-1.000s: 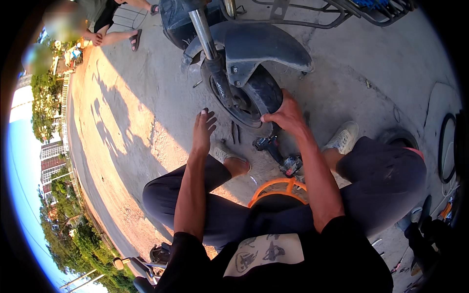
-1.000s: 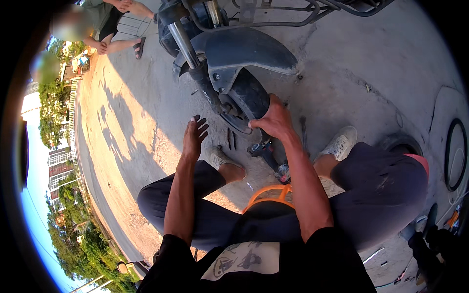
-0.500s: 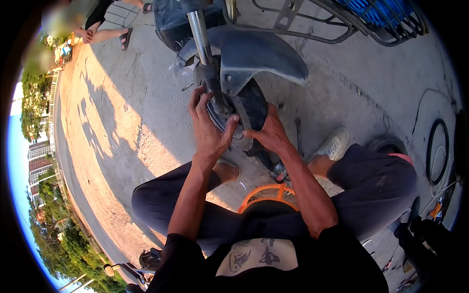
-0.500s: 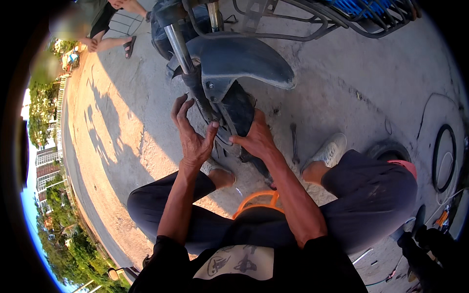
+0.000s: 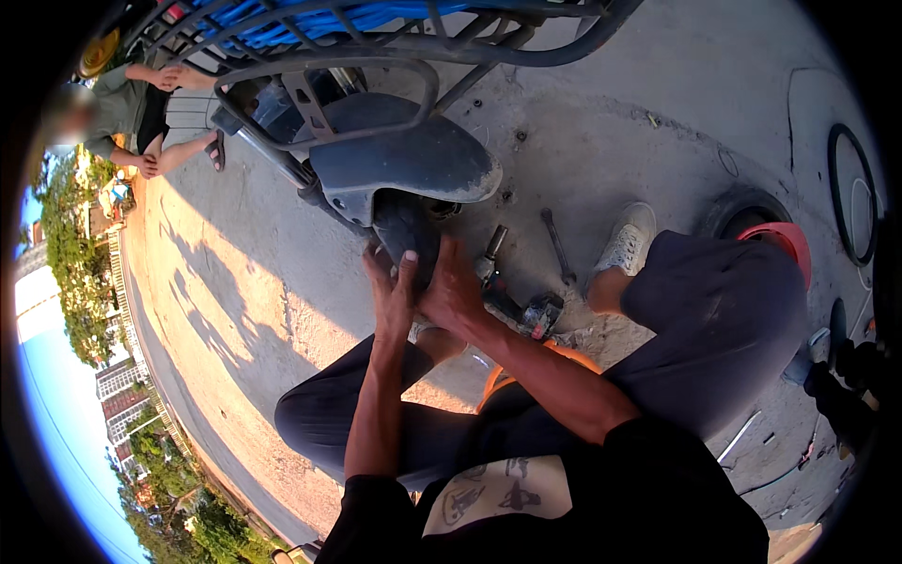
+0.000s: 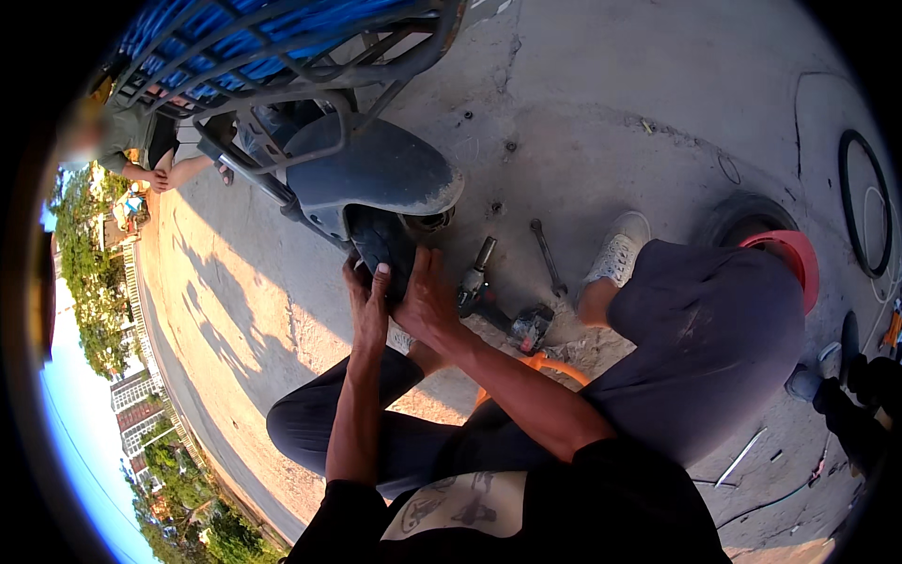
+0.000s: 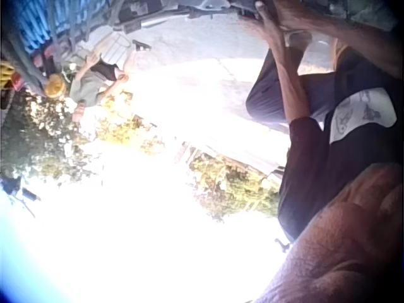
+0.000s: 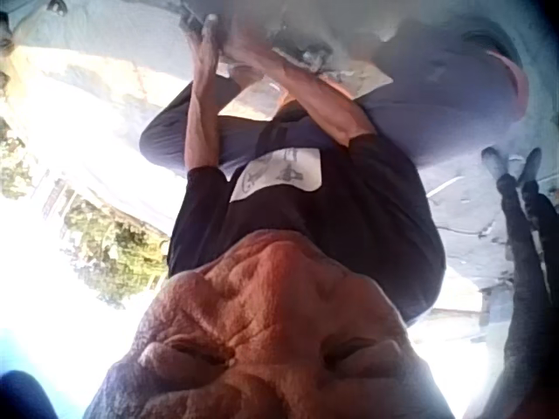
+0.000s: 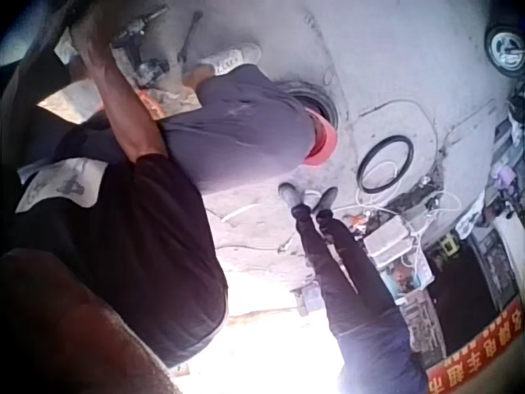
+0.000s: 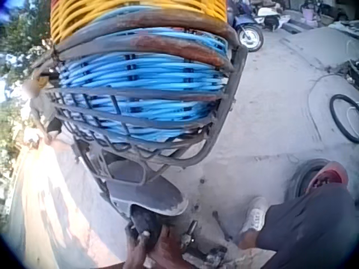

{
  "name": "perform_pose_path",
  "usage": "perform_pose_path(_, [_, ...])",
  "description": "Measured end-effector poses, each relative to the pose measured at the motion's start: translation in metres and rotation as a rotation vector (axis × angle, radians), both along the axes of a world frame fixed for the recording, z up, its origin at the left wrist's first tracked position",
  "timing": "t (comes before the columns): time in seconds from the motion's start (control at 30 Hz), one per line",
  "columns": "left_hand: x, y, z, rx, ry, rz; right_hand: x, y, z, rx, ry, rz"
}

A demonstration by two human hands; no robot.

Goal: The person removes the front wheel of an electric bike using an impact driver, places the fasteners in a bucket, and then uses a pair of pliers to detach a colorful woven basket from the front rack.

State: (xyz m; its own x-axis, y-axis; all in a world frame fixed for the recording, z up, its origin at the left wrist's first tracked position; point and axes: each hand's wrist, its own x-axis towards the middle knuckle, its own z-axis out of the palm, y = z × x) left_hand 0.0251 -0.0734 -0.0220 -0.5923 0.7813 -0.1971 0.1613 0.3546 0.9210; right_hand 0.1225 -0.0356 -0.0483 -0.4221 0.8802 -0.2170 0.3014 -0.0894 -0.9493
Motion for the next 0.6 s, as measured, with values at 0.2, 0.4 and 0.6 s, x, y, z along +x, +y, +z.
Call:
perform_pose_path(0.2, [-0.013,-0.029,-0.022,-0.104,0.128,-0.024,0.004,0.037,-0.027,0.027,-0.066,-0.046])
perform_pose_path(0.4, [-0.077,-0.046,-0.091,-0.18,-0.16,0.557,0.016,0.063,-0.036,0.016,-0.1,0.027])
perform_pose_path(0.6, [-0.144,-0.053,-0.15,-0.231,-0.396,0.78,0.029,0.082,-0.036,-0.09,-0.099,0.23])
